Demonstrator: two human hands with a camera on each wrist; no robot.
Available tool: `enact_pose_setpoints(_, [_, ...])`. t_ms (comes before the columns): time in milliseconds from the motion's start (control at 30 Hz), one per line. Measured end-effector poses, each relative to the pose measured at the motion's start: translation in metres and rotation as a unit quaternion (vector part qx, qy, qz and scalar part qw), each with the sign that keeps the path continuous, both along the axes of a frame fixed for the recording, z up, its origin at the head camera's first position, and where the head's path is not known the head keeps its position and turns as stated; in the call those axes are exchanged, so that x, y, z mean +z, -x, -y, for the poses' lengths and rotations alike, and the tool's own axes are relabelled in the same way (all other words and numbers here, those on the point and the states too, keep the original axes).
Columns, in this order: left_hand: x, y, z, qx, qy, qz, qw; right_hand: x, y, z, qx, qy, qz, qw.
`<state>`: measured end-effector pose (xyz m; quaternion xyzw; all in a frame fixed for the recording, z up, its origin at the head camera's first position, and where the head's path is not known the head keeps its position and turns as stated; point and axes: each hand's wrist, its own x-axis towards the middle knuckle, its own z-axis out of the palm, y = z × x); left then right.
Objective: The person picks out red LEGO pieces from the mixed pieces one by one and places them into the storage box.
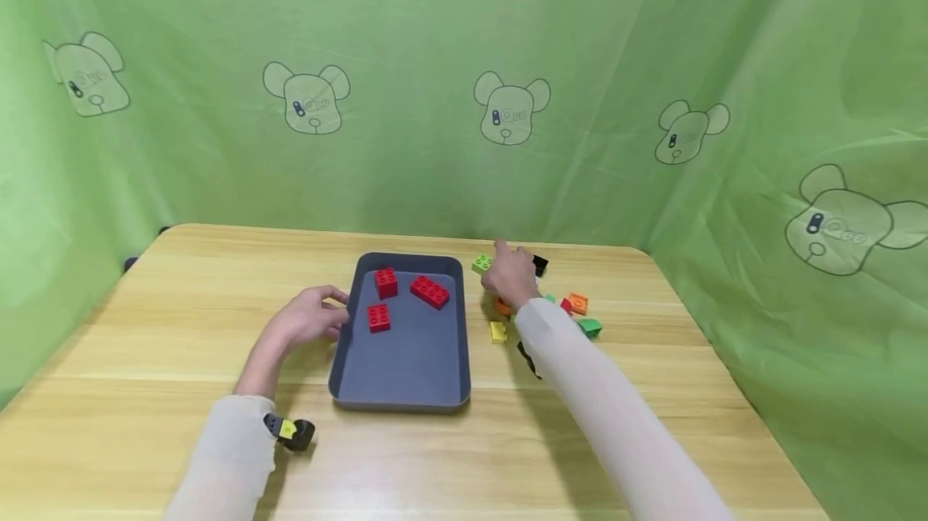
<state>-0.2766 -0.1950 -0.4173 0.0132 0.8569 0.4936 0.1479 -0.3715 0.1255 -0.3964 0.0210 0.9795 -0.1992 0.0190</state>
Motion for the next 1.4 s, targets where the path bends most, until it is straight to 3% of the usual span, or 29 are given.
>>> enact_pose_setpoints(333, [0.002, -0.001, -0.001, 0.008, -0.003, 0.009, 0.9999, -0.011, 0.004, -0.004, -0.004, -0.025, 0.032, 0.999])
enact_pose_setpoints(633, [0.0, 0.001, -0.003, 0.008, -0.002, 0.005, 1.0, -0.012, 0.005, -0.004, -0.001, -0.062, 0.035, 0.997])
enact_pose_setpoints(1133, [-0.001, 0.0, -0.002, 0.013, -0.002, 0.004, 0.9999, -0.013, 0.006, -0.001, -0.019, -0.04, 0.047, 0.998])
enact_pose_setpoints(1400, [0.0, 0.001, -0.001, 0.012, 0.003, 0.002, 0.9999, -0.016, 0.006, -0.003, -0.017, -0.033, 0.026, 0.999])
